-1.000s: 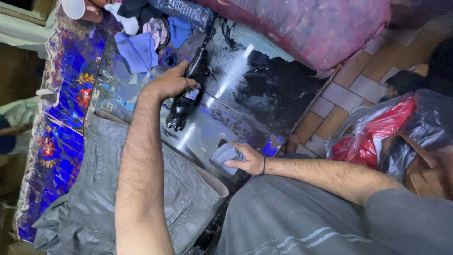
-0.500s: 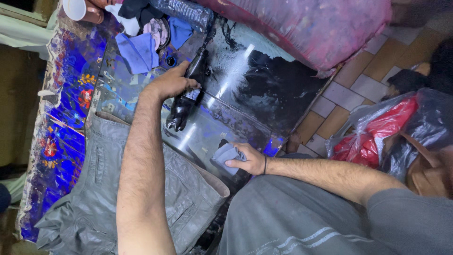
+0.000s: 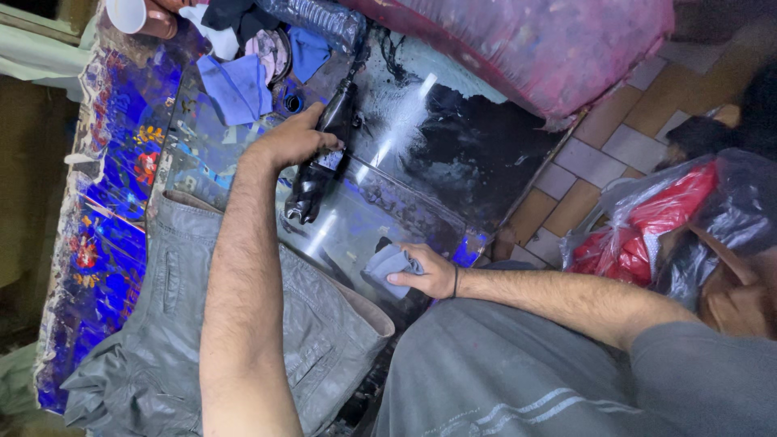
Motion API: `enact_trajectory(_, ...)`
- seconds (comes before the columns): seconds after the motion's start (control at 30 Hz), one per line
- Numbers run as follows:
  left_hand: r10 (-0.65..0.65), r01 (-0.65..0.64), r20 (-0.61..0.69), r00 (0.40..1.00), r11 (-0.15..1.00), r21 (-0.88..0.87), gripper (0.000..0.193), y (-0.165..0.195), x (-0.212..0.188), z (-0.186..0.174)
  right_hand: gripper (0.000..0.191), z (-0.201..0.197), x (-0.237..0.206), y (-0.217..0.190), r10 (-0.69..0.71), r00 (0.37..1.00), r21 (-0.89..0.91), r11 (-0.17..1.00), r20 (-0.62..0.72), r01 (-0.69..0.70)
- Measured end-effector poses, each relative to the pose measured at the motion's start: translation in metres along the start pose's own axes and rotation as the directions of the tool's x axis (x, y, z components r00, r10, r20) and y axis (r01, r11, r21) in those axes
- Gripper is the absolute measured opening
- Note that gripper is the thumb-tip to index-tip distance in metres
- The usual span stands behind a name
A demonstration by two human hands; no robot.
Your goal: The person wipes a gray jacket laid on a work table using a small sponge, working over the front panels, pockets and collar area. They briefly pick up a dark bottle from the table and set it back down, then resume wiping different sections of the jacket, turning and repositioning it as they go.
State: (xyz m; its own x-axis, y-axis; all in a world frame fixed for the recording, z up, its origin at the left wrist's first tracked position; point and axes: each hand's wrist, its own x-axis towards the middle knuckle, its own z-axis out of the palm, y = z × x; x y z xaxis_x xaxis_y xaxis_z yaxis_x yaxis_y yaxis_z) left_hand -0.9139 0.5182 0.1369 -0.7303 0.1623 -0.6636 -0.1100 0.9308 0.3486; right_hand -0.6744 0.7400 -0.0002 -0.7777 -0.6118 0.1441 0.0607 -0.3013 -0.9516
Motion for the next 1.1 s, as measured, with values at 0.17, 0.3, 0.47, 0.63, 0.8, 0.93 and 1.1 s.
enact_trajectory(0.17,0.005,-0.005,0.003,1.000,1.000,0.004,0.068,-0.003,-0.002,0.001,0.035,0.002,0.000,-0.003,-0.005,1.000,0.000,1.000,0.001,0.005)
enact_trajectory(0.3,0.005,-0.005,0.004,1.000,1.000,-0.002,0.068,-0.004,-0.002,0.002,0.036,0.002,0.000,-0.002,0.007,1.000,0.023,1.000,0.009,-0.007)
enact_trajectory(0.47,0.019,-0.019,-0.010,1.000,1.000,0.009,0.071,-0.005,-0.004,0.002,0.036,0.005,-0.001,-0.002,0.002,1.000,0.002,1.000,0.001,-0.002)
enact_trajectory(0.63,-0.003,0.003,-0.001,1.000,1.000,0.010,0.071,-0.005,-0.006,0.002,0.035,0.005,0.001,-0.003,-0.005,1.000,-0.008,1.000,0.003,0.005)
enact_trajectory(0.8,-0.011,0.011,-0.005,1.000,1.000,0.003,0.077,-0.010,-0.003,0.004,0.038,0.006,-0.003,0.009,0.007,1.000,0.009,1.000,0.010,-0.007)
enact_trajectory(0.93,0.113,-0.114,-0.025,0.993,0.993,-0.023,0.081,-0.018,-0.004,0.006,0.032,0.011,-0.008,0.019,0.056,0.997,0.104,0.993,-0.051,-0.050)
enact_trajectory(1.1,0.199,-0.199,-0.013,0.980,0.974,-0.105,0.073,-0.020,-0.014,0.003,0.033,-0.024,0.023,-0.003,0.134,0.898,0.312,0.950,-0.418,0.004)
